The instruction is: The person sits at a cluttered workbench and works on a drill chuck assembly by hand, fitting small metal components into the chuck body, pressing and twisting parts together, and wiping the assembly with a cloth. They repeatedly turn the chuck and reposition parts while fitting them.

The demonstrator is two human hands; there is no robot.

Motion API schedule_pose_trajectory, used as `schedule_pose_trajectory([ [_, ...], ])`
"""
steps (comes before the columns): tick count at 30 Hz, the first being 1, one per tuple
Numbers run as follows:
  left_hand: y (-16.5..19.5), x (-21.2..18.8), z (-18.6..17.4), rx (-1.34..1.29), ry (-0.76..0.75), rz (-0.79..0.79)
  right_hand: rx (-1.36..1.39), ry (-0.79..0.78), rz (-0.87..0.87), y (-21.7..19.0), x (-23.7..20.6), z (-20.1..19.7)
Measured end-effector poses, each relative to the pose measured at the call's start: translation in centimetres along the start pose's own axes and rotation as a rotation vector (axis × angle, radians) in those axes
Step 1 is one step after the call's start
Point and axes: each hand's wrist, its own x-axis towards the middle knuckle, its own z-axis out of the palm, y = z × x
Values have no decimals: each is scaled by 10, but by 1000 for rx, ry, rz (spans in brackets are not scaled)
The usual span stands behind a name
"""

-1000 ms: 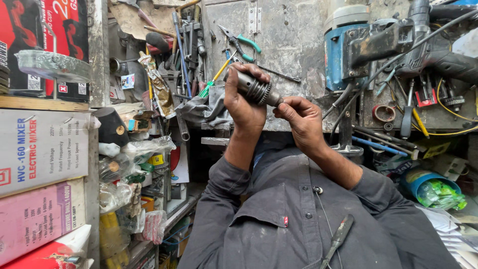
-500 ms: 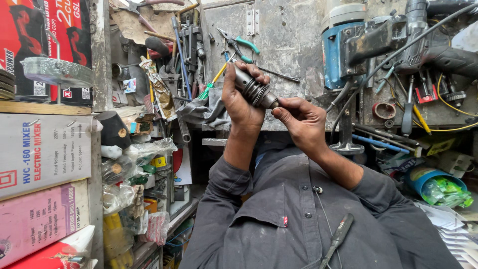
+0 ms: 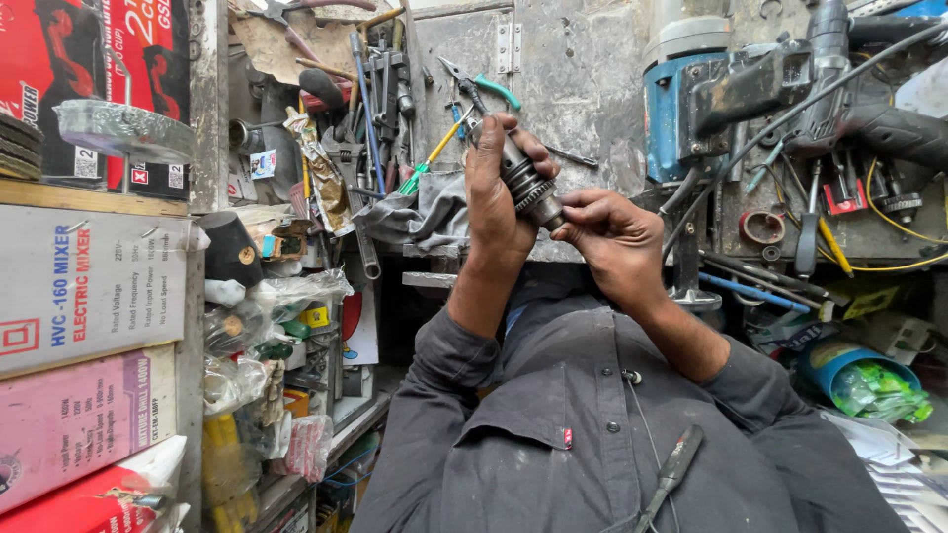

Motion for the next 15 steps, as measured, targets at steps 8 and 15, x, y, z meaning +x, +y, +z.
schedule_pose_trajectory([
  [8,-4,-3,7,-1,-29,-19,-37,-12,-78,0,-2,-1],
  [15,-1,-4,13,-16,-37,-51,14,27,-93,11,-1,-5],
])
